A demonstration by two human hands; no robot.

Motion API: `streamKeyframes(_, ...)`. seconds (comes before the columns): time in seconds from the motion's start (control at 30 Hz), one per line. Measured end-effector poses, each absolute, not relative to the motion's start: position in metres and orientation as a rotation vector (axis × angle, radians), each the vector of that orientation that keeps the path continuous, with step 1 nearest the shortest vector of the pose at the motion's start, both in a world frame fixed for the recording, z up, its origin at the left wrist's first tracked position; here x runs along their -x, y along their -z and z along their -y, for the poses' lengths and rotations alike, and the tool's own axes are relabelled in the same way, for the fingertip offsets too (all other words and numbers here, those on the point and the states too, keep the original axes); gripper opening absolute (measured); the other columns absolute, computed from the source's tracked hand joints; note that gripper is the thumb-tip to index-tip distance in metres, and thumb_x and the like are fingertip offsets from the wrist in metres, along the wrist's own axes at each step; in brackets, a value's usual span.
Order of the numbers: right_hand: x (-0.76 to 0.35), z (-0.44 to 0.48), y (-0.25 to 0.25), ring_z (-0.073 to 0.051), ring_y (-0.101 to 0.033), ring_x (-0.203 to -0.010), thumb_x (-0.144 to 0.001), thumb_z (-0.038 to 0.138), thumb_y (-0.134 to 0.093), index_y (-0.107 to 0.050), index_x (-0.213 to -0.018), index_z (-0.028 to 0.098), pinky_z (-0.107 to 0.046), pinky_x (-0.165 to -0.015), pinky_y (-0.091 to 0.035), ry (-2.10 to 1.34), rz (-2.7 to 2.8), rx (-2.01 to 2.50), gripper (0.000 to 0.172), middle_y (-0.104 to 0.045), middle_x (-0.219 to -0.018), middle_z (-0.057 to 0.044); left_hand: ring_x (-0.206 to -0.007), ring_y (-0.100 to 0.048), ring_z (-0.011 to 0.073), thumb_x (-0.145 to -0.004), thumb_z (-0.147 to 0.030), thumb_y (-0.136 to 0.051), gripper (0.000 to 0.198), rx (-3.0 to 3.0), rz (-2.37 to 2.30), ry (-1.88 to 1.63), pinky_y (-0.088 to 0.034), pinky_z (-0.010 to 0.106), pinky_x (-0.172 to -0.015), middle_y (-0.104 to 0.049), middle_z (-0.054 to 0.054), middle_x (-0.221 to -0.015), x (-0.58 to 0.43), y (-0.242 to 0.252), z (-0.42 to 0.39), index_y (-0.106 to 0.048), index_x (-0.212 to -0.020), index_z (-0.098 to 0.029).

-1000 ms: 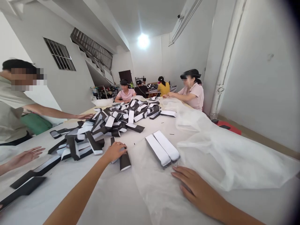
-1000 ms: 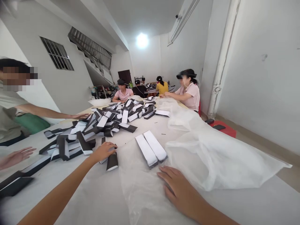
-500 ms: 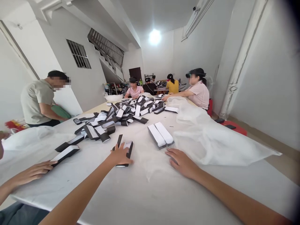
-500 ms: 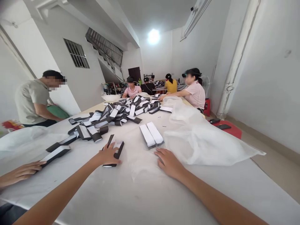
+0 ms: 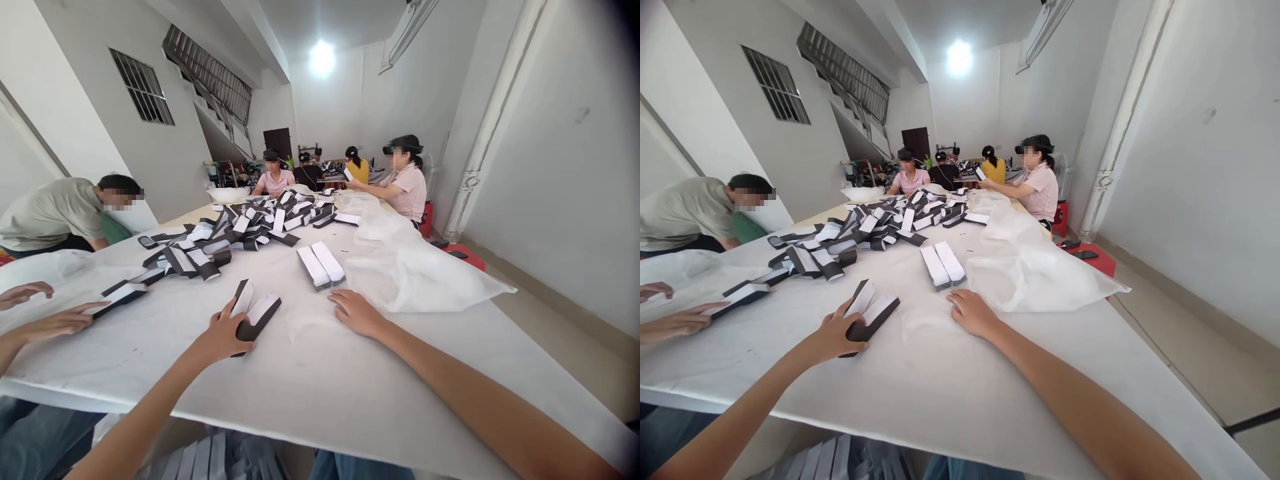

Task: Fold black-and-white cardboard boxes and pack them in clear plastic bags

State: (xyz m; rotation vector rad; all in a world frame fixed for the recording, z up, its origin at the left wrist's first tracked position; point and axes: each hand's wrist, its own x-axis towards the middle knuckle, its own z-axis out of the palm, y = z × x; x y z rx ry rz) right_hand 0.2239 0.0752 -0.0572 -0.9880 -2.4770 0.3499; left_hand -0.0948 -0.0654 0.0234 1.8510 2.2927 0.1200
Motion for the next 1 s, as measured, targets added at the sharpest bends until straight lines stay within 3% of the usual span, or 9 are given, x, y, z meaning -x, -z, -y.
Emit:
streamKeyframes(0.1, -0.223, -0.075, 0.057, -0.027, -0.048, -0.128, -0.091, 0.025, -0.046, -0.059, -0.128, 0.017, -0.046, -0.107, -0.036, -0.339, 2.438, 0.96, 0.04, -0.055, -0.138, -0.011, -0.132, -0.033, 0.0453, -0.066, -0.045, -0.065, 0.036, -1.886, -2.283, -0.238, -0.052, 0.046, -0.077, -0.024, 0.006, -0.156, 0.101, -0.021, 0.074, -0.065, -0.097, -0.025)
streamKeyframes(0.2, -0.222, -0.071, 0.05, -0.028, -0.055, -0.118, -0.09, 0.021, -0.047, -0.062, -0.121, 0.017, -0.046, -0.102, -0.04, -0.307, 2.343, 0.947, 0.035, -0.062, -0.126, -0.012, -0.125, -0.044, 0.0402, -0.072, -0.048, -0.062, 0.032, -1.949, -2.255, -0.528, -0.052, 0.047, -0.084, -0.034, 0.008, -0.15, 0.102, -0.02, 0.079, -0.061, -0.09, -0.022)
streamKeyframes(0.33, -0.219, -0.056, 0.033, -0.025, -0.054, -0.115, -0.095, 0.02, -0.039, -0.054, -0.127, 0.019, -0.045, -0.103, -0.039, -0.298, 2.155, 0.92, 0.035, -0.061, -0.123, -0.011, -0.126, -0.044, 0.0355, -0.08, -0.046, -0.06, 0.025, -2.129, -2.137, -0.952, -0.051, 0.046, -0.089, -0.033, 0.007, -0.151, 0.082, -0.02, 0.09, -0.056, -0.084, -0.022)
streamKeyframes(0.43, -0.211, -0.038, 0.026, -0.021, -0.056, -0.112, -0.097, 0.031, -0.041, -0.047, -0.132, 0.024, -0.041, -0.098, -0.045, -0.693, 2.021, 0.73, 0.036, -0.057, -0.129, -0.008, -0.135, -0.032, 0.0348, -0.083, -0.036, -0.06, 0.014, -2.351, -2.015, -1.04, -0.046, 0.048, -0.097, -0.028, 0.006, -0.153, 0.054, -0.02, 0.095, -0.057, -0.089, -0.023)
streamKeyframes(0.57, -0.192, -0.017, 0.032, -0.025, -0.052, -0.122, -0.088, 0.045, -0.061, -0.036, -0.142, 0.029, -0.042, -0.092, -0.05, -1.366, 1.896, 0.417, 0.061, -0.047, -0.142, -0.01, -0.137, -0.03, 0.0319, -0.084, -0.023, -0.06, 0.01, -2.504, -1.783, -1.094, -0.041, 0.048, -0.104, -0.026, 0.009, -0.152, 0.013, -0.021, 0.086, -0.058, -0.094, -0.022)
streamKeyframes(0.67, -0.184, -0.012, 0.034, -0.027, -0.051, -0.126, -0.079, 0.047, -0.072, -0.042, -0.138, 0.028, -0.045, -0.099, -0.047, -1.579, 1.697, 0.337, 0.069, -0.054, -0.136, -0.01, -0.138, -0.024, 0.0334, -0.08, -0.016, -0.062, 0.02, -2.585, -1.616, -1.095, -0.04, 0.048, -0.105, -0.025, 0.008, -0.153, -0.015, -0.026, 0.072, -0.061, -0.099, -0.022)
streamKeyframes(0.77, -0.19, -0.017, 0.025, -0.028, -0.056, -0.121, -0.075, 0.048, -0.075, -0.05, -0.13, 0.028, -0.048, -0.105, -0.042, -1.573, 1.458, 0.444, 0.064, -0.063, -0.125, -0.007, -0.139, -0.021, 0.0347, -0.08, -0.019, -0.063, 0.029, -2.589, -1.455, -1.078, -0.038, 0.049, -0.105, -0.025, 0.006, -0.154, -0.034, -0.032, 0.054, -0.062, -0.108, -0.025)
streamKeyframes(0.9, -0.207, -0.029, 0.012, -0.031, -0.06, -0.115, -0.074, 0.05, -0.075, -0.062, -0.112, 0.023, -0.05, -0.103, -0.043, -1.467, 1.439, 0.581, 0.047, -0.069, -0.114, -0.007, -0.135, -0.032, 0.0276, -0.093, -0.03, -0.05, 0.03, -2.354, -1.31, -1.292, -0.036, 0.046, -0.109, -0.037, 0.007, -0.148, -0.042, -0.028, 0.022, -0.058, -0.122, -0.029)
streamKeyframes(1.0, -0.21, -0.034, 0.014, -0.032, -0.06, -0.114, -0.072, 0.05, -0.077, -0.065, -0.109, 0.024, -0.049, -0.102, -0.044, -1.501, 1.514, 0.581, 0.048, -0.069, -0.114, -0.007, -0.132, -0.041, 0.0252, -0.091, -0.034, -0.056, 0.037, -2.138, -1.233, -1.482, -0.033, 0.044, -0.111, -0.047, 0.008, -0.139, -0.036, -0.015, -0.005, -0.055, -0.128, -0.028)
